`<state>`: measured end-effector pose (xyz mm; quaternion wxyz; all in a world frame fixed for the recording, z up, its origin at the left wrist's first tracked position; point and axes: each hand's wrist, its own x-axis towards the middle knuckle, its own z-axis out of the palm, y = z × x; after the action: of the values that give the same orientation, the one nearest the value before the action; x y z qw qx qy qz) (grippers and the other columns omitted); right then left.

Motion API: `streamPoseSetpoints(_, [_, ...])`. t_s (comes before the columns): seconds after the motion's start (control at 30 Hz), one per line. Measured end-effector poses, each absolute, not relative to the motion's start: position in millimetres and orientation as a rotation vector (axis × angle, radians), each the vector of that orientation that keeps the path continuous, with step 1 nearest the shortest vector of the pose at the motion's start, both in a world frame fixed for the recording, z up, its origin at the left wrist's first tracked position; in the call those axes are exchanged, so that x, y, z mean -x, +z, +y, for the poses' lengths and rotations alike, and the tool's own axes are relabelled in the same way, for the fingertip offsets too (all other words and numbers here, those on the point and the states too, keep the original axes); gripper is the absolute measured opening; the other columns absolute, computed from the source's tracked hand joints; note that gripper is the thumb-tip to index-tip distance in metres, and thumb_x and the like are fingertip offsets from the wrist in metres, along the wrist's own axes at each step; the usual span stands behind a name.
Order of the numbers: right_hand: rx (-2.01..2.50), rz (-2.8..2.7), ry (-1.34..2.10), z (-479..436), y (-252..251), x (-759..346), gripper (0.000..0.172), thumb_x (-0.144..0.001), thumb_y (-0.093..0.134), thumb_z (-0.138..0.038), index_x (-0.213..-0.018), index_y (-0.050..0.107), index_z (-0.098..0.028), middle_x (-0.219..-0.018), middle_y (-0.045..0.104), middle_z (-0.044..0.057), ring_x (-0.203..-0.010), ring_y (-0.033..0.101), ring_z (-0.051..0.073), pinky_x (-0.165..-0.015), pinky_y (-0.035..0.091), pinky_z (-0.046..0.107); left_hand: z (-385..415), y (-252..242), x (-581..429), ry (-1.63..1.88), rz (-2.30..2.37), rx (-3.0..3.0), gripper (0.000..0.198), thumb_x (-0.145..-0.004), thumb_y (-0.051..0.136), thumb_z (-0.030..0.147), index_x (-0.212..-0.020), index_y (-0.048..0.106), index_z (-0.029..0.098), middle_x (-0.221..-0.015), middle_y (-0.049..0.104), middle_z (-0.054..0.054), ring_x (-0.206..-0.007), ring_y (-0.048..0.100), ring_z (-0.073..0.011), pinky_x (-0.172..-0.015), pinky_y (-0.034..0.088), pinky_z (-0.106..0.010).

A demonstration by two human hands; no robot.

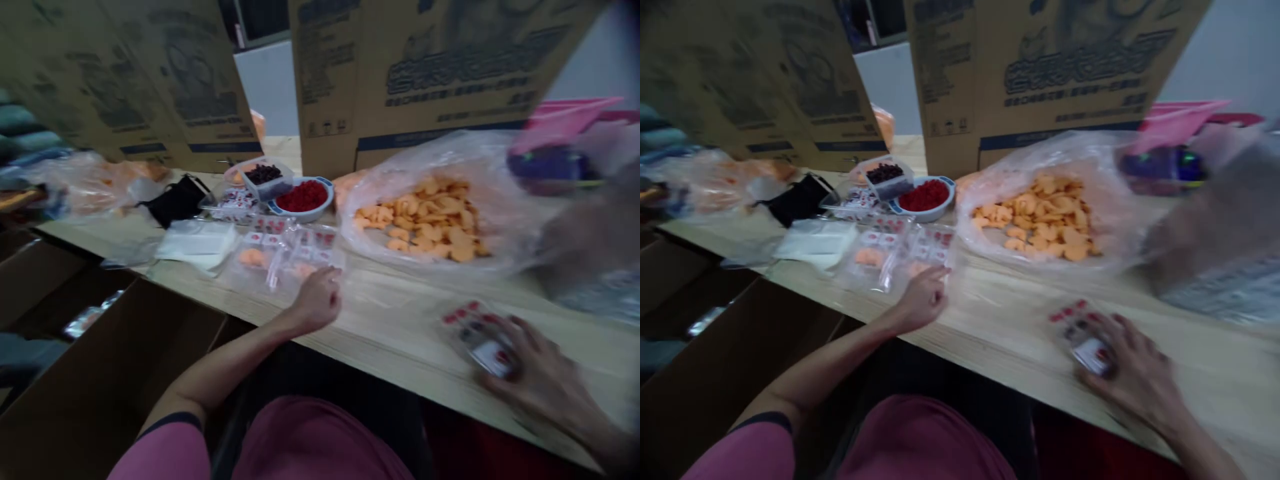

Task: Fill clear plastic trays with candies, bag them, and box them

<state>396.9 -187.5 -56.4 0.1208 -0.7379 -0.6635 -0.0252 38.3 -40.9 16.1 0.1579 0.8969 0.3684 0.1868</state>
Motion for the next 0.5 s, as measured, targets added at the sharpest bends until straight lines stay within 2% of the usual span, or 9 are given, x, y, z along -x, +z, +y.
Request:
streamPoseSetpoints(0.07, [2.109, -2.021, 0.008, -201, -48, -397, 0.077, -0.07, 0.069, -0.041, -0.138, 0.038, -0.021, -0.142, 0.034, 0.022, -0.117, 0.046, 0.043, -0.08, 0.046, 0.053, -69, -5, -84, 0.313, 0.887, -2.686, 0.013, -0.072, 0.052, 0.012, -0.07, 0.064, 0.012, -0.113, 0.064, -0.015, -0.111, 0.054, -0.025, -0.098, 0.042, -0.037])
streamPoseSetpoints(0.13, [2.033, -2.009, 0.056, -205, -40, -392, 0.081, -0.072, 0.064, -0.04, -0.143, 0.029, -0.022, -0.145, 0.029, 0.021, -0.124, 0.039, 0.043, -0.087, 0.042, 0.054, -86, -21, -117, 0.165, 0.779, -2.771, 0.014, -0.074, 0.052, 0.014, -0.074, 0.066, 0.011, -0.108, 0.063, -0.015, -0.108, 0.053, -0.0261, -0.096, 0.043, -0.039])
streamPoseSetpoints(0.27, [1.855, -2.0, 0.121, -215, -17, -379, 0.082, -0.074, 0.057, -0.037, -0.147, 0.019, -0.028, -0.148, 0.025, 0.015, -0.13, 0.032, 0.04, -0.095, 0.037, 0.054, -91, -31, -147, 0.13, 0.838, -2.818, 0.016, -0.078, 0.051, 0.018, -0.078, 0.067, 0.012, -0.102, 0.06, -0.013, -0.106, 0.049, -0.0278, -0.088, 0.043, -0.042])
streamPoseSetpoints(0.37, [1.705, -2.176, 0.197, -231, 6, -366, 0.09, -0.068, 0.06, -0.033, -0.148, 0.019, -0.029, -0.15, 0.023, 0.012, -0.13, 0.031, 0.039, -0.098, 0.035, 0.054, -83, -28, -149, 0.11, 0.841, -2.816, 0.016, -0.079, 0.051, 0.018, -0.078, 0.066, 0.013, -0.095, 0.061, -0.011, -0.102, 0.049, -0.0262, -0.085, 0.043, -0.04])
streamPoseSetpoints(0.5, [1.574, -2.442, 0.333, -244, 29, -349, 0.091, -0.061, 0.062, -0.028, -0.146, 0.029, -0.029, -0.15, 0.026, 0.01, -0.126, 0.035, 0.04, -0.097, 0.035, 0.054, -79, -26, -147, 0.1, 0.764, -2.855, 0.016, -0.082, 0.05, 0.02, -0.083, 0.064, 0.012, -0.097, 0.061, -0.01, -0.103, 0.049, -0.0254, -0.086, 0.041, -0.039])
